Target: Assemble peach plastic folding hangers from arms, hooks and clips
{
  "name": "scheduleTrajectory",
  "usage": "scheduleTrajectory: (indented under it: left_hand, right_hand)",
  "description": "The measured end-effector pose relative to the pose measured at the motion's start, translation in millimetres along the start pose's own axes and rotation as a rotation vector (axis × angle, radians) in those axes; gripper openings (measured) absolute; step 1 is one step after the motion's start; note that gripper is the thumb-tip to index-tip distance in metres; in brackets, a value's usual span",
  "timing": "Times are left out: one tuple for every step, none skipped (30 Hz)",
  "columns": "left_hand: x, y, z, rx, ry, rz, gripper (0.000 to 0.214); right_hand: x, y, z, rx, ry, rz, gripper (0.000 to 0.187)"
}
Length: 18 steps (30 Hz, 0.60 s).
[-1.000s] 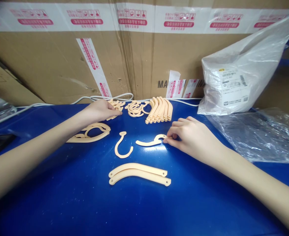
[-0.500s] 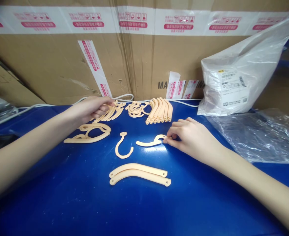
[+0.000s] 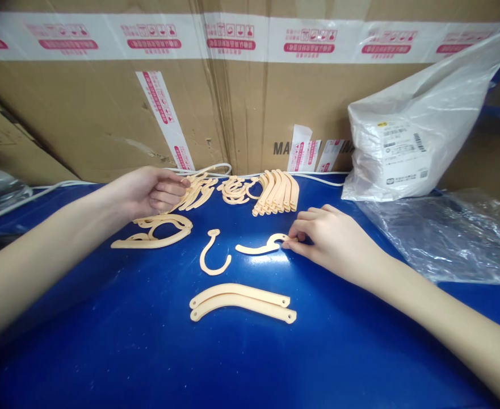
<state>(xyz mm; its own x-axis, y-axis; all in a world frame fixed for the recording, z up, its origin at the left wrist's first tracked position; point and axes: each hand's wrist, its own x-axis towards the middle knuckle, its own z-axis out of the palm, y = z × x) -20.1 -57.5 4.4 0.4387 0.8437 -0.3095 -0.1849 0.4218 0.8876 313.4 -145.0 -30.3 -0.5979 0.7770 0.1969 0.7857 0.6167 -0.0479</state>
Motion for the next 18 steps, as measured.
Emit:
scheduleTrajectory:
  left_hand:
    - [-3.1, 1.2, 1.1, -0.003, 0.019, -0.024, 0.019]
    - [-6.9, 2.4, 3.1, 0.006, 0.054, -0.053, 0.019]
    - [-11.4, 3.4, 6.1, 0.017, 0.091, -0.077, 0.018]
    - [-16.5, 4.2, 10.1, 0.017, 0.112, -0.082, 0.017]
    - [-22.1, 4.5, 15.0, 0.015, 0.125, -0.081, 0.017]
    - [-28.0, 4.1, 20.7, 0.016, 0.135, -0.077, 0.016]
    - [-34.0, 3.0, 27.0, 0.022, 0.143, -0.073, 0.016]
    - [-40.1, 0.9, 33.5, 0.038, 0.154, -0.067, 0.016]
    - [-46.0, -2.3, 39.7, 0.086, 0.178, -0.052, 0.017]
    - [-51.8, -6.5, 45.3, 0.148, 0.206, -0.041, 0.019]
    - [-57.3, -11.8, 49.7, 0.229, 0.236, -0.011, 0.02]
    - [-62.6, -18.0, 52.8, 0.328, 0.262, 0.035, 0.021]
    - [-67.5, -24.9, 54.3, 0.454, 0.293, 0.11, 0.024]
    - [-72.2, -32.2, 54.2, 0.611, 0.335, 0.189, 0.027]
    - [-76.5, -39.7, 52.7, 0.784, 0.367, 0.287, 0.031]
    - [-80.3, -47.1, 50.0, 0.966, 0.388, 0.395, 0.032]
    - [-83.6, -54.2, 46.7, 1.137, 0.41, 0.482, 0.032]
    - [-86.2, -60.8, 43.0, 1.29, 0.415, 0.547, 0.03]
  right_hand:
    - [0.0, -0.1, 0.0, 0.001, -0.002, 0.001, 0.023]
    - [0.1, -0.3, -0.1, 0.003, -0.004, 0.002, 0.023]
    - [0.2, -0.4, -0.2, 0.003, -0.006, 0.004, 0.023]
    - [0.4, -0.5, -0.3, 0.004, -0.007, 0.006, 0.023]
    - [0.7, -0.6, -0.4, 0.006, -0.008, 0.009, 0.023]
    - [0.9, -0.6, -0.3, 0.008, -0.009, 0.011, 0.022]
    - [1.2, -0.6, -0.1, 0.012, -0.01, 0.013, 0.022]
    - [1.5, -0.5, 0.1, 0.017, -0.013, 0.013, 0.021]
    - [1.7, -0.5, 0.5, 0.023, -0.015, 0.013, 0.02]
    - [1.8, -0.4, 0.8, 0.026, -0.018, 0.015, 0.02]
    - [1.8, -0.4, 1.2, 0.027, -0.021, 0.017, 0.021]
    - [1.7, -0.3, 1.4, 0.025, -0.023, 0.019, 0.021]
    - [1.7, -0.4, 1.6, 0.022, -0.025, 0.021, 0.021]
    - [1.6, -0.5, 1.7, 0.018, -0.025, 0.025, 0.022]
    - [1.6, -0.8, 1.7, 0.016, -0.025, 0.028, 0.023]
    - [1.6, -1.2, 1.7, 0.016, -0.025, 0.032, 0.023]
    - [1.6, -1.7, 1.6, 0.016, -0.024, 0.035, 0.024]
    - [1.7, -2.5, 1.5, 0.015, -0.022, 0.041, 0.024]
